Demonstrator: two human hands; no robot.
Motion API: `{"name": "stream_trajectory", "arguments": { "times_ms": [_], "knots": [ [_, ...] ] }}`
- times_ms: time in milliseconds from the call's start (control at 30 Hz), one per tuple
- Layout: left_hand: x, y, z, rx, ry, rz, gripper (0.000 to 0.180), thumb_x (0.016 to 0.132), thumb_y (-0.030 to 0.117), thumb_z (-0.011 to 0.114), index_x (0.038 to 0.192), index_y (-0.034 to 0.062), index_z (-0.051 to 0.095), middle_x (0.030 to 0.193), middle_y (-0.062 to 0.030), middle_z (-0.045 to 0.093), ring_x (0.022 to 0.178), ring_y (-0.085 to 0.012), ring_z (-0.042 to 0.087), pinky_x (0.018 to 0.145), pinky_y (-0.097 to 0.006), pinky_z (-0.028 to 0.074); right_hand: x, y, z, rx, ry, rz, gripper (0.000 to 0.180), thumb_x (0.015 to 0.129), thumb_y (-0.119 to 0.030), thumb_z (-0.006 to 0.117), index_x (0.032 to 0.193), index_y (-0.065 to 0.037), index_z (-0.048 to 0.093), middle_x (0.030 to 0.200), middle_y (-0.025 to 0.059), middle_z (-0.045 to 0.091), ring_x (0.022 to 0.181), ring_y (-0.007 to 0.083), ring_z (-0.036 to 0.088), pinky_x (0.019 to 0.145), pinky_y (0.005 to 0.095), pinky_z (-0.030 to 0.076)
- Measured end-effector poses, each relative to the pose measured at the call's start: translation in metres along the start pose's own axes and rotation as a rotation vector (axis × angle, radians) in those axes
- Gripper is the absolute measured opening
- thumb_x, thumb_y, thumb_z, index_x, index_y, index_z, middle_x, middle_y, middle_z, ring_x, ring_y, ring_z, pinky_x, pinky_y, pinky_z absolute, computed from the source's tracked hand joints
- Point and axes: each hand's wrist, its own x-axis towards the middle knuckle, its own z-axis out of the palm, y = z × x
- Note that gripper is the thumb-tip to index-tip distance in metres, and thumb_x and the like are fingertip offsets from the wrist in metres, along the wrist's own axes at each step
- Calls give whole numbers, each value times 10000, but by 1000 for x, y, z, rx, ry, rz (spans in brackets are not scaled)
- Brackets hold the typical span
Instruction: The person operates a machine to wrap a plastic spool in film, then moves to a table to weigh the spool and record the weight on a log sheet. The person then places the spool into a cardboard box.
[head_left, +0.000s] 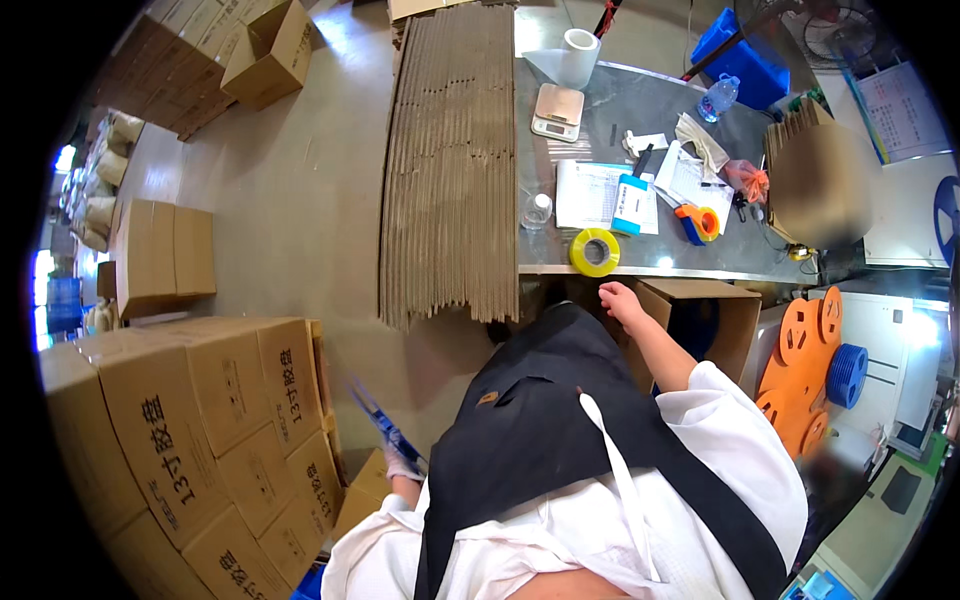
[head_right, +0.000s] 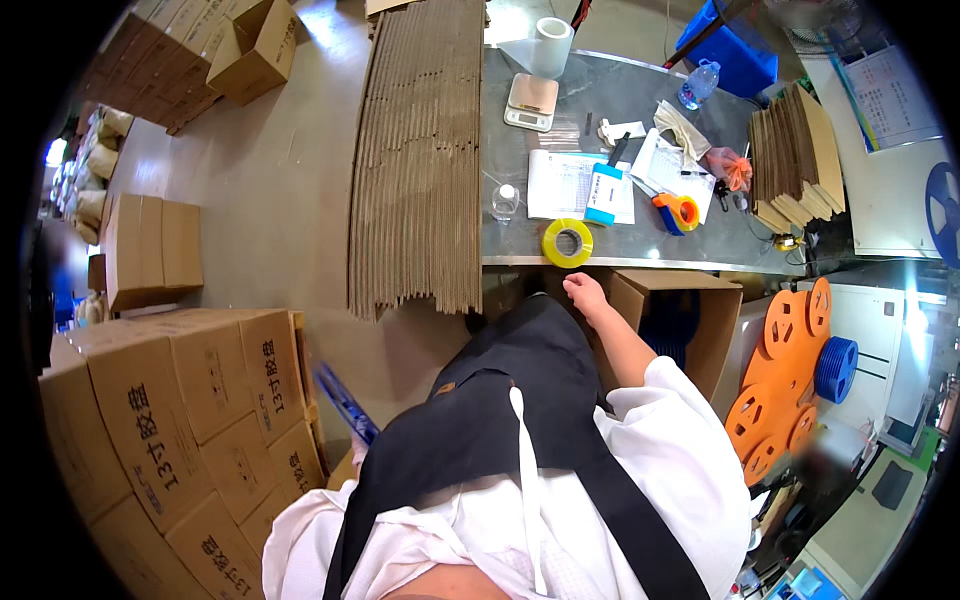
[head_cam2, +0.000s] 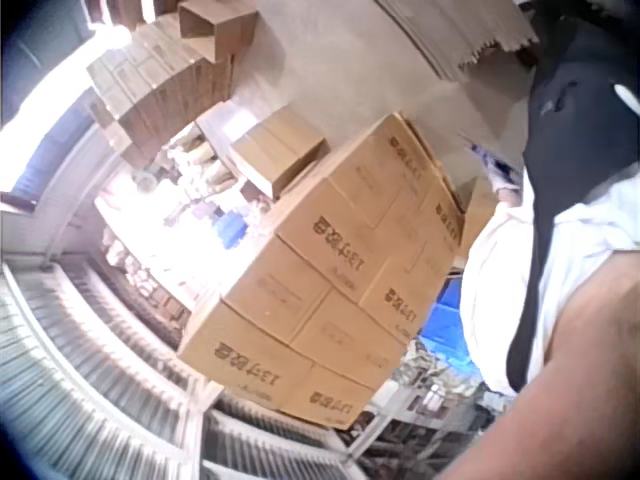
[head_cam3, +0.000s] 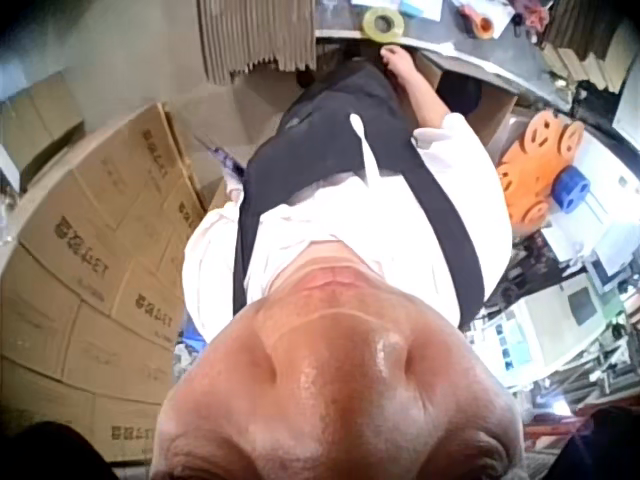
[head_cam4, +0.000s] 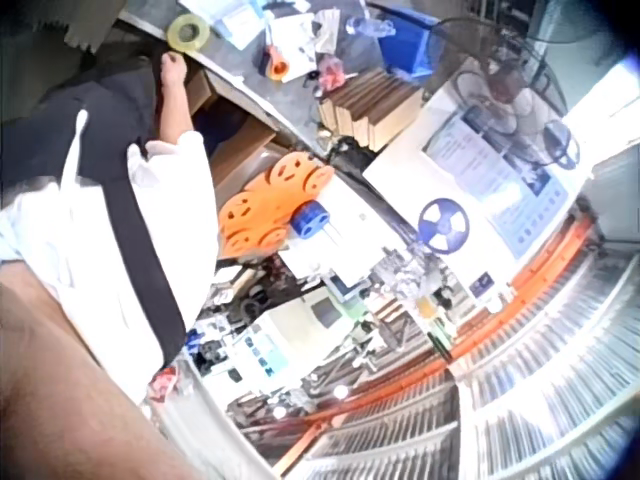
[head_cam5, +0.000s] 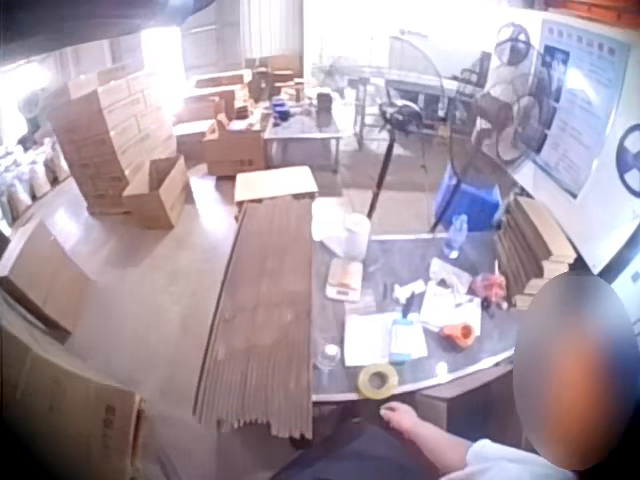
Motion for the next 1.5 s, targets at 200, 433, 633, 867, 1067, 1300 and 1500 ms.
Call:
{"name": "stream_trajectory", "arguments": {
  "times_ms": [200, 433, 633, 867, 1067, 1300, 1500],
  "knots": [
    [-93, 124, 78, -186, 214, 64, 360, 832, 479, 591, 962, 145, 572, 845, -70, 579, 782, -214, 553, 759, -386, 465, 155, -20, -23, -533, 137, -290, 582, 780, -309, 660, 1240, 7, 494, 1355, 230, 430, 1216, 363, 460, 1012, 400, 373],
    [-128, 130, 182, -142, 303, 25, 369, 839, 475, 582, 982, 135, 568, 853, -77, 583, 792, -221, 557, 776, -392, 462, 345, -172, -2, -844, 3, -405, 455, 815, -296, 632, 1186, -84, 475, 1530, 133, 157, 1123, 364, 543, 918, 444, 458],
    [-130, 151, 279, -58, 293, -43, 377, 846, 471, 575, 1000, 127, 564, 860, -83, 585, 801, -227, 561, 791, -398, 460, 424, -210, -2, -1011, -19, -345, 354, 863, -124, 398, 1210, -77, 456, 1544, 66, 136, 1022, 354, 601, 860, 453, 487],
    [-139, 174, 352, -27, 227, -58, 388, 853, 466, 567, 1021, 117, 560, 868, -90, 589, 811, -234, 565, 808, -404, 457, 444, -193, -9, -1016, 13, -411, 298, 846, -147, 472, 1130, -61, 500, 1431, 85, 382, 932, 344, 624, 778, 461, 504],
    [-149, 182, 381, -28, 158, -50, 396, 859, 462, 560, 1038, 109, 556, 875, -96, 591, 820, -239, 569, 823, -409, 455, 395, -181, -41, -669, 167, -524, 269, 804, -178, 580, 1041, -69, 513, 1232, 83, 536, 885, 326, 619, 749, 438, 499],
    [-158, 187, 397, -2, 138, -56, 407, 867, 458, 552, 1059, 99, 552, 883, -103, 595, 830, -246, 573, 840, -416, 452, 423, -141, -42, -296, 320, -451, 464, 805, -261, 640, 1180, -33, 489, 1192, 189, 533, 1025, 352, 558, 868, 419, 452],
    [-154, 181, 401, 21, 154, -75, 416, 873, 454, 545, 1077, 91, 548, 890, -108, 597, 838, -252, 577, 855, -421, 450, 546, -238, -38, -237, 555, -559, 749, 752, -371, 696, 1320, 11, 392, 1287, 234, 474, 1204, 370, 449, 995, 431, 381]
  ]
}}
